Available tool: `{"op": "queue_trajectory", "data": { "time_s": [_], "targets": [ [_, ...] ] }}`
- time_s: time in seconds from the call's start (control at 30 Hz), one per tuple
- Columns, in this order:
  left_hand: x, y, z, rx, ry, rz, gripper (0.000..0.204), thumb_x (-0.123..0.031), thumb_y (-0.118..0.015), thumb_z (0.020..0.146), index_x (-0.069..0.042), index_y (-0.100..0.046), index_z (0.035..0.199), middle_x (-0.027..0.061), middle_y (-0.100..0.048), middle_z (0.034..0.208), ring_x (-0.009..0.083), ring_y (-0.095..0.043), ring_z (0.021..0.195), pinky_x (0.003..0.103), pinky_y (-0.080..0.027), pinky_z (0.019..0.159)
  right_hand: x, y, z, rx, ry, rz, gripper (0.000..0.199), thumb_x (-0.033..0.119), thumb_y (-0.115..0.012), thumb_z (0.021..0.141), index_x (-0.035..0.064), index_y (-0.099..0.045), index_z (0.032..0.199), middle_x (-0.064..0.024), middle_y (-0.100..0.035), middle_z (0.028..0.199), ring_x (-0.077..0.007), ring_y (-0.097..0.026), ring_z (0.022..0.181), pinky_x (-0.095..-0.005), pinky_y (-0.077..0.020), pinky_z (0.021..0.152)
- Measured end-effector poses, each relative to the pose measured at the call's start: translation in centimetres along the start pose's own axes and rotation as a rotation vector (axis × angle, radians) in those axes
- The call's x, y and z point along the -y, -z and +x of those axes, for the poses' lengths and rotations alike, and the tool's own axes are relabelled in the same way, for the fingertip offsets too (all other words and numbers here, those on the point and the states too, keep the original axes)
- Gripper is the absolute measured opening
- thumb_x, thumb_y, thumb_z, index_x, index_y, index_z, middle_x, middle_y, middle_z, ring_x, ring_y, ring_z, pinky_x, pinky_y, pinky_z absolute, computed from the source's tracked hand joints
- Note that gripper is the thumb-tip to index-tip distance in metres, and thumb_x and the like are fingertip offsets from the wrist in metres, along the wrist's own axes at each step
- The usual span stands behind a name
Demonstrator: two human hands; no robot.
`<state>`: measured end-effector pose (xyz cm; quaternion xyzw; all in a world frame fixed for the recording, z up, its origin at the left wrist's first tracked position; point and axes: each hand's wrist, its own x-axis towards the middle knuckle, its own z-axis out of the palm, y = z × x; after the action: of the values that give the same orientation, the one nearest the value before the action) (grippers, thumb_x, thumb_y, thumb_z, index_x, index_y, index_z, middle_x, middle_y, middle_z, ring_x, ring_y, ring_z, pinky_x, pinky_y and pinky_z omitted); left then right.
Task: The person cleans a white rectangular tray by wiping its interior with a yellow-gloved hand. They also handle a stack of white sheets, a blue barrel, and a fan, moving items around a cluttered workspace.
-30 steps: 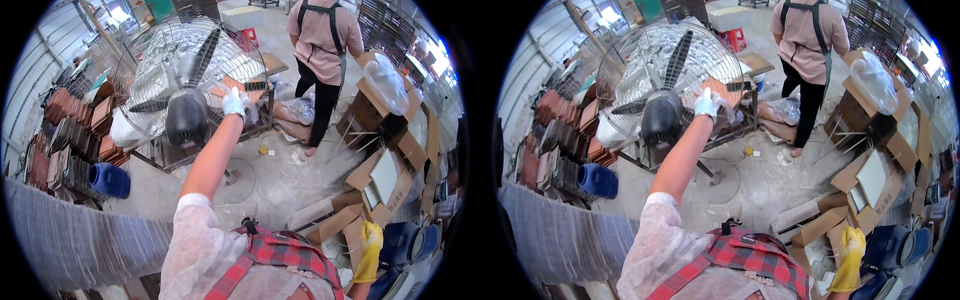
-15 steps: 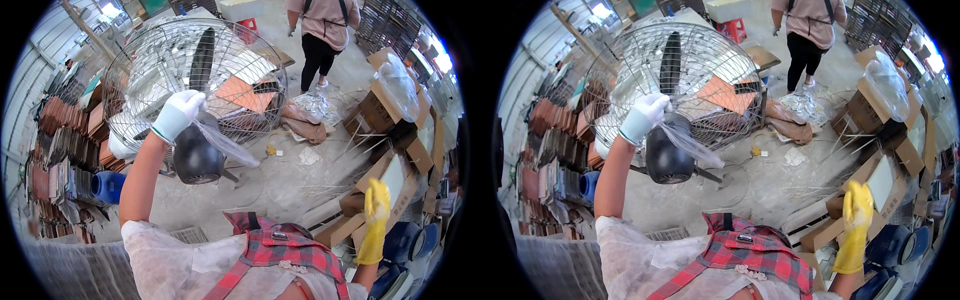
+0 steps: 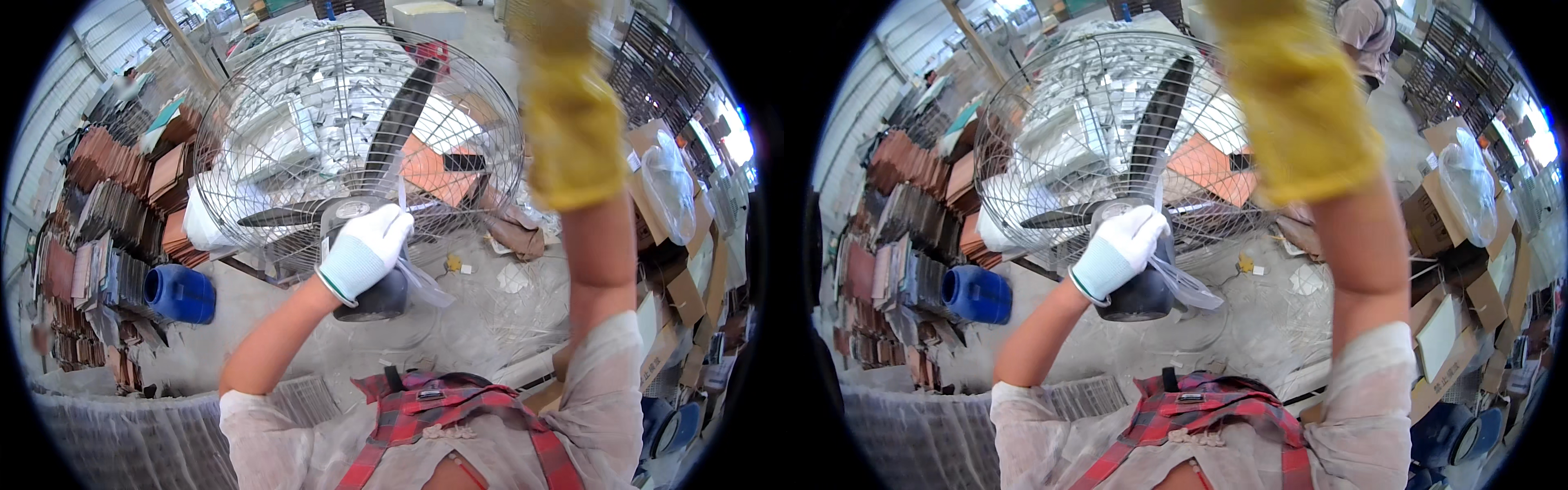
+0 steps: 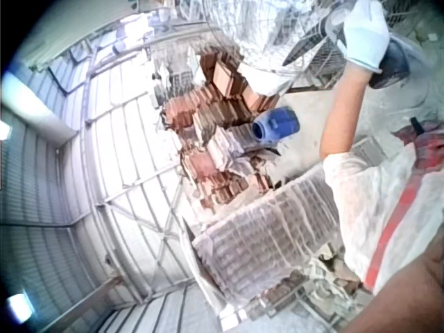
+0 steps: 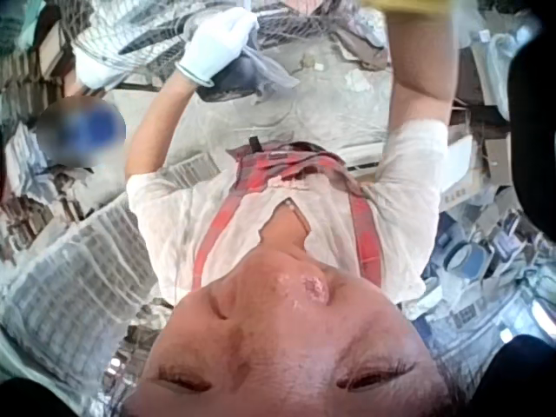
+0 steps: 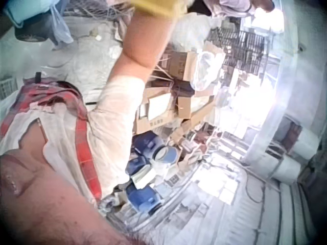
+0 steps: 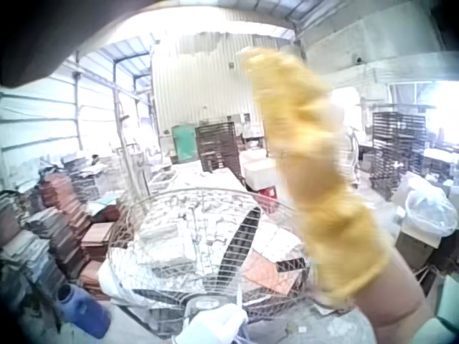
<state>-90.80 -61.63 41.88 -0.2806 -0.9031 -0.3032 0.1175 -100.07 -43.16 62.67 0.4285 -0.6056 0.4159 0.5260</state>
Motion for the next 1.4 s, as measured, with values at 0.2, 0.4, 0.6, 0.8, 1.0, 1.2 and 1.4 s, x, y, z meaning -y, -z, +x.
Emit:
{"op": "queue_trajectory", "data": {
  "time_s": [0.2, 0.4, 0.6, 0.8, 1.0, 1.2, 1.4],
  "targets": [
    [-3.2, -0.6, 0.8, -0.041, 0.364, -0.167, 0.025, -0.026, -0.05, 0.089, -0.003, -0.057, 0.082, 0.016, -0.058, 0.071, 0.0297, -0.058, 0.066, 0.035, -0.045, 0.062, -3.7, -8.2, 2.9, -0.013, 0.076, 0.207, 0.023, 0.017, -0.048, 0.09, 0.0016, -0.048, 0.072, -0.0162, -0.046, 0.064, -0.0258, -0.043, 0.057, -0.0358, -0.0347, 0.055],
    [-2.5, -1.4, -0.5, -0.27, 0.33, -0.136, 0.021, -0.017, -0.05, 0.087, -0.004, -0.053, 0.071, 0.0157, -0.054, 0.061, 0.034, -0.055, 0.057, 0.039, -0.043, 0.051, -5.9, -13.2, 2.1, -0.076, 0.157, 0.27, 0.025, 0.016, -0.049, 0.087, 0.0029, -0.048, 0.066, -0.0187, -0.047, 0.059, -0.0319, -0.047, 0.051, -0.0404, -0.0362, 0.05],
    [-5.2, -2.2, 1.0, -0.234, 0.543, -0.153, 0.023, -0.017, -0.049, 0.088, -0.001, -0.056, 0.073, 0.0126, -0.055, 0.064, 0.0234, -0.053, 0.055, 0.03, -0.043, 0.056, -7.6, -14.7, 1.0, -0.088, -0.022, 0.19, 0.022, 0.018, -0.049, 0.085, 0.0044, -0.054, 0.068, -0.0178, -0.054, 0.064, -0.0314, -0.054, 0.057, -0.0404, -0.041, 0.053],
    [-7.2, -5.1, 4.3, -0.281, 0.609, -0.157, 0.02, -0.014, -0.048, 0.088, -0.002, -0.055, 0.074, 0.0158, -0.054, 0.064, 0.0312, -0.055, 0.057, 0.034, -0.042, 0.053, -8.6, -16.5, 0.9, -0.029, -0.22, 0.092, 0.02, 0.019, -0.05, 0.084, 0.0058, -0.058, 0.071, -0.0157, -0.058, 0.067, -0.0301, -0.058, 0.061, -0.0394, -0.0448, 0.056],
    [-8.1, -7.3, 4.3, -0.327, 0.611, -0.013, 0.013, -0.011, -0.048, 0.087, -0.003, -0.056, 0.081, 0.0175, -0.055, 0.066, 0.0351, -0.056, 0.06, 0.038, -0.043, 0.052, -8.2, -17.8, 0.1, 0.035, -0.34, 0.09, 0.02, 0.019, -0.051, 0.083, 0.0072, -0.063, 0.074, -0.0136, -0.062, 0.07, -0.0288, -0.062, 0.066, -0.0383, -0.0485, 0.059],
    [-8.2, -9.0, 4.1, -0.354, 0.577, 0.126, 0.014, -0.008, -0.047, 0.086, -0.004, -0.059, 0.091, 0.0194, -0.055, 0.067, 0.0366, -0.055, 0.058, 0.04, -0.042, 0.051, -8.1, -18.0, 0.2, 0.141, -0.293, -0.042, 0.019, 0.019, -0.052, 0.082, 0.0095, -0.067, 0.079, -0.0119, -0.065, 0.074, -0.0276, -0.064, 0.069, -0.0374, -0.0514, 0.061],
    [-9.2, -10.5, 5.2, -0.4, 0.647, 0.11, 0.008, -0.009, -0.051, 0.085, -0.004, -0.057, 0.083, 0.0176, -0.053, 0.061, 0.036, -0.053, 0.053, 0.04, -0.041, 0.048, -9.2, -15.8, 0.8, 0.178, -0.379, 0.042, 0.02, 0.021, -0.052, 0.082, 0.0088, -0.067, 0.08, -0.013, -0.065, 0.076, -0.0285, -0.064, 0.073, -0.0377, -0.0517, 0.063]
  ]
}}
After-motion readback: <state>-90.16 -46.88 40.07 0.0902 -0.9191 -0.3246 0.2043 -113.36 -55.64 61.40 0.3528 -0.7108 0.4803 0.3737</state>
